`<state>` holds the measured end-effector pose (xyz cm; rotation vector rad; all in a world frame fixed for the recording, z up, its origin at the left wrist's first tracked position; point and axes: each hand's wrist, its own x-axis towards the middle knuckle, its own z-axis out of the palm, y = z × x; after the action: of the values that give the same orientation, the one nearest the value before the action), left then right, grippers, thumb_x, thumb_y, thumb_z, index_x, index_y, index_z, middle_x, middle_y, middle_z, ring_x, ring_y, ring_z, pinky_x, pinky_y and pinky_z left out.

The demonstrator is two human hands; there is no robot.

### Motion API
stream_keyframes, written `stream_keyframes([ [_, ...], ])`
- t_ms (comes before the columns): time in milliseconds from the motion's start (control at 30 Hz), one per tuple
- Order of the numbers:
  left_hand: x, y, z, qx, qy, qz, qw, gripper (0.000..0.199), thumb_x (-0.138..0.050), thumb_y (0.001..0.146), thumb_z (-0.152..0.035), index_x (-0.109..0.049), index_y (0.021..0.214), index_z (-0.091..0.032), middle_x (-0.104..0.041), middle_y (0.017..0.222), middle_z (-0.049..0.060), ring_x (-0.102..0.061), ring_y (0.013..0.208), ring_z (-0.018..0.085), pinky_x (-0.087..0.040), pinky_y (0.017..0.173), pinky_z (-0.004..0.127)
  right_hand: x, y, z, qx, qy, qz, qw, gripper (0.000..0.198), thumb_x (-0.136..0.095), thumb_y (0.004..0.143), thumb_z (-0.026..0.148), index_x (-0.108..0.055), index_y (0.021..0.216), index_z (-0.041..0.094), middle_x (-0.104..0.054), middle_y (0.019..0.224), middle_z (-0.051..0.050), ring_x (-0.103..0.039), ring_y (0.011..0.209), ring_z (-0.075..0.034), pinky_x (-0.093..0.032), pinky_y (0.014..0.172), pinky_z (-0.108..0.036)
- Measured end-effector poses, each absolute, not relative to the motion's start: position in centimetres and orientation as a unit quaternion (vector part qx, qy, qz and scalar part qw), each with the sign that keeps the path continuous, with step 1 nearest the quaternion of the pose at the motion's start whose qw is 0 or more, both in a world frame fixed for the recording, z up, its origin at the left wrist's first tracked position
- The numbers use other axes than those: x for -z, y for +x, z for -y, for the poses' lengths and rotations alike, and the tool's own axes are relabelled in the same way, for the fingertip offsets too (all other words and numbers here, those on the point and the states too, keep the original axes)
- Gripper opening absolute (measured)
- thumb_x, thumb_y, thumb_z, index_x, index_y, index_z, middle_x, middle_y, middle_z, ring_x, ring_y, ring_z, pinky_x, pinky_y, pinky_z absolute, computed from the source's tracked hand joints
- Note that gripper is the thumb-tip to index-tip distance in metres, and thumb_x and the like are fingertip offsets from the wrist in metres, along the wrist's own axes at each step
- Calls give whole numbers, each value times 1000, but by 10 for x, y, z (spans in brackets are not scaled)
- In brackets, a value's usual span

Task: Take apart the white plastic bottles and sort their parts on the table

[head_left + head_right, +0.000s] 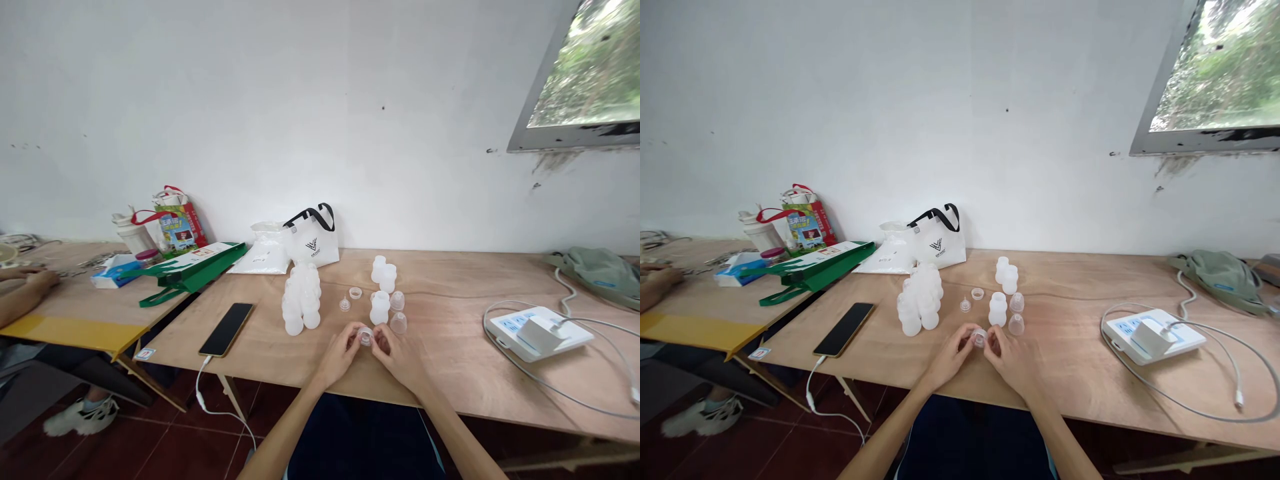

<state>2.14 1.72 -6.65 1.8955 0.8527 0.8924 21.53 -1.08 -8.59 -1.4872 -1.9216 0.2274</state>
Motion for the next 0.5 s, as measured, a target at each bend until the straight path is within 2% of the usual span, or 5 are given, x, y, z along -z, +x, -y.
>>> stream_keyframes([
  [267, 71, 23, -18, -335, 768, -383, 390, 28, -42, 104, -44, -60, 116, -26, -75, 112, 2, -69, 99, 21, -50, 91, 33, 85, 212, 13, -70, -571, 750, 325, 13, -52, 99, 36, -56, 91, 26, -68, 66, 5, -65, 56, -18, -34, 53, -28],
  [500, 66, 23, -17, -332, 768, -377, 396, 26, -43, 102, -42, -62, 110, -25, -76, 108, 2, -70, 95, 21, -50, 85, 31, 86, 209, 12, -88, -564, 750, 335, 16, -51, 99, 35, -56, 87, 26, -69, 67, 4, -64, 57, -17, -34, 54, -28],
])
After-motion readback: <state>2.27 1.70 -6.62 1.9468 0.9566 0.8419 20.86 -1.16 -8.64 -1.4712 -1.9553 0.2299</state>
